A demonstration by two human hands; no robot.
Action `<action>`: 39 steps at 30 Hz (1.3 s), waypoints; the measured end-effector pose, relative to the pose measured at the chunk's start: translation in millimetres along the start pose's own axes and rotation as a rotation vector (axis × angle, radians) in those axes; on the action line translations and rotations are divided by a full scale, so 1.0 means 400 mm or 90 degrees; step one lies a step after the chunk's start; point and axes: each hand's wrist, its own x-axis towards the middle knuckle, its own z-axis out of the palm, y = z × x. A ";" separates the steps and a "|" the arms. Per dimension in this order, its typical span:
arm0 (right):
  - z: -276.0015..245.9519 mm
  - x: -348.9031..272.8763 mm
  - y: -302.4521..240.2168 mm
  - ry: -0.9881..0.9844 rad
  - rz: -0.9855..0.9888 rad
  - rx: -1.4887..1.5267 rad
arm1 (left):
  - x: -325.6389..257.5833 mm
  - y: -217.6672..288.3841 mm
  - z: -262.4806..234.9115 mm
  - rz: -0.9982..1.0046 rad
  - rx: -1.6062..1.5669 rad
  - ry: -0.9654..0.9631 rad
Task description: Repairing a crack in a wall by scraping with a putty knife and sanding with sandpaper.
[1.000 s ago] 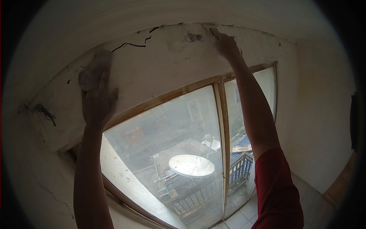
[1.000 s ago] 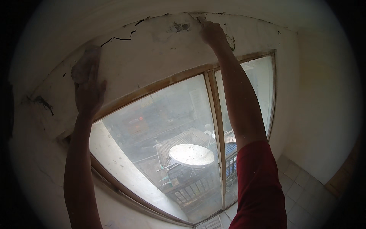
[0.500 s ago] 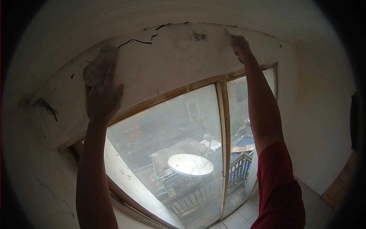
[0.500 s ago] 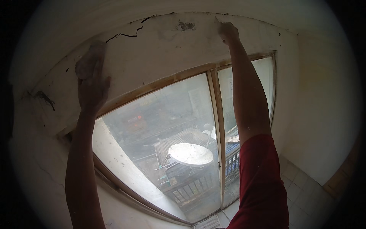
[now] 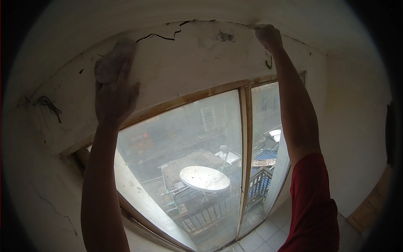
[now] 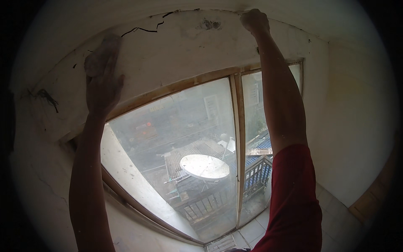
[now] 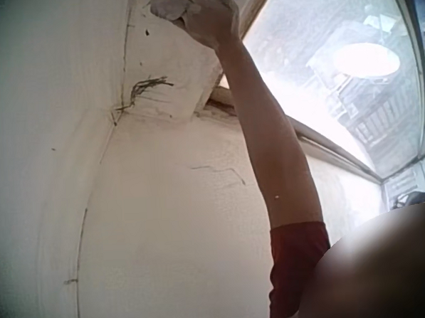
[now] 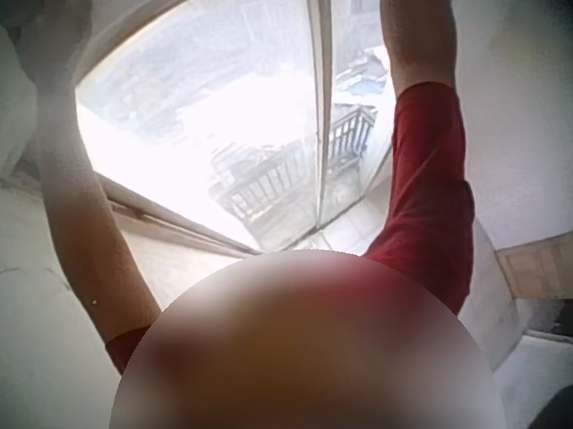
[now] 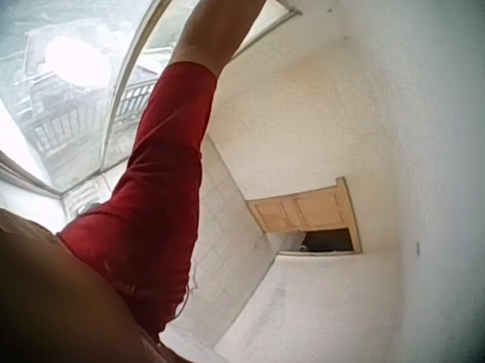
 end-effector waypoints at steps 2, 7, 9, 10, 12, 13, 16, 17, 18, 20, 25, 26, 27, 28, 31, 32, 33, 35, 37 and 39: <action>0.015 -0.027 0.001 0.057 -0.011 0.010 | 0.007 0.007 -0.001 0.006 0.000 0.005; 0.096 -0.172 -0.047 0.081 -0.126 0.116 | -0.007 -0.005 -0.005 -0.002 -0.019 -0.007; 0.132 -0.173 -0.030 0.110 -0.044 0.183 | -0.004 -0.005 -0.001 0.001 -0.004 -0.006; 0.141 -0.165 -0.025 0.108 -0.043 0.186 | -0.004 -0.007 -0.004 0.001 0.010 -0.004; 0.146 -0.119 -0.011 0.020 0.129 0.401 | -0.003 -0.002 -0.015 0.002 0.001 -0.011; 0.169 -0.048 0.070 0.051 0.092 0.461 | 0.017 0.026 -0.011 0.009 -0.030 -0.006; 0.195 -0.068 -0.025 0.064 0.156 0.603 | 0.004 0.009 -0.009 -0.007 -0.016 -0.029; 0.202 -0.083 -0.044 0.063 0.159 0.601 | 0.001 0.008 -0.005 -0.007 -0.017 -0.031; 0.205 -0.092 -0.062 0.044 0.139 0.689 | 0.002 0.004 -0.004 -0.001 -0.019 -0.013; 0.201 -0.115 -0.082 0.028 0.119 0.776 | 0.005 0.006 -0.004 0.006 -0.023 0.008; 0.198 -0.250 -0.161 -0.040 -0.022 0.702 | -0.004 0.000 -0.003 0.000 0.014 -0.005; 0.207 -0.257 -0.168 -0.037 -0.019 0.699 | -0.004 0.001 -0.002 0.002 0.010 -0.005; 0.228 -0.258 -0.167 -0.009 -0.086 0.614 | -0.003 -0.003 -0.006 0.008 -0.016 0.003; 0.239 -0.256 -0.163 0.020 -0.151 0.527 | 0.002 -0.003 -0.007 0.013 -0.043 0.013; 0.225 -0.232 -0.138 0.055 -0.022 0.609 | 0.008 0.008 -0.012 0.018 -0.014 0.033; 0.219 -0.222 -0.137 0.069 0.052 0.649 | 0.010 0.007 -0.017 0.019 -0.007 0.036; 0.198 -0.243 -0.159 0.018 0.080 0.808 | 0.003 0.003 -0.011 -0.004 -0.014 -0.013; 0.181 -0.253 -0.186 0.001 0.073 0.795 | 0.005 0.010 -0.008 -0.023 -0.028 -0.061; 0.177 -0.282 -0.214 -0.021 0.066 0.783 | 0.007 0.011 -0.016 -0.006 -0.021 -0.014; 0.187 -0.321 -0.231 -0.127 0.035 0.824 | 0.001 0.002 -0.012 0.006 -0.003 0.014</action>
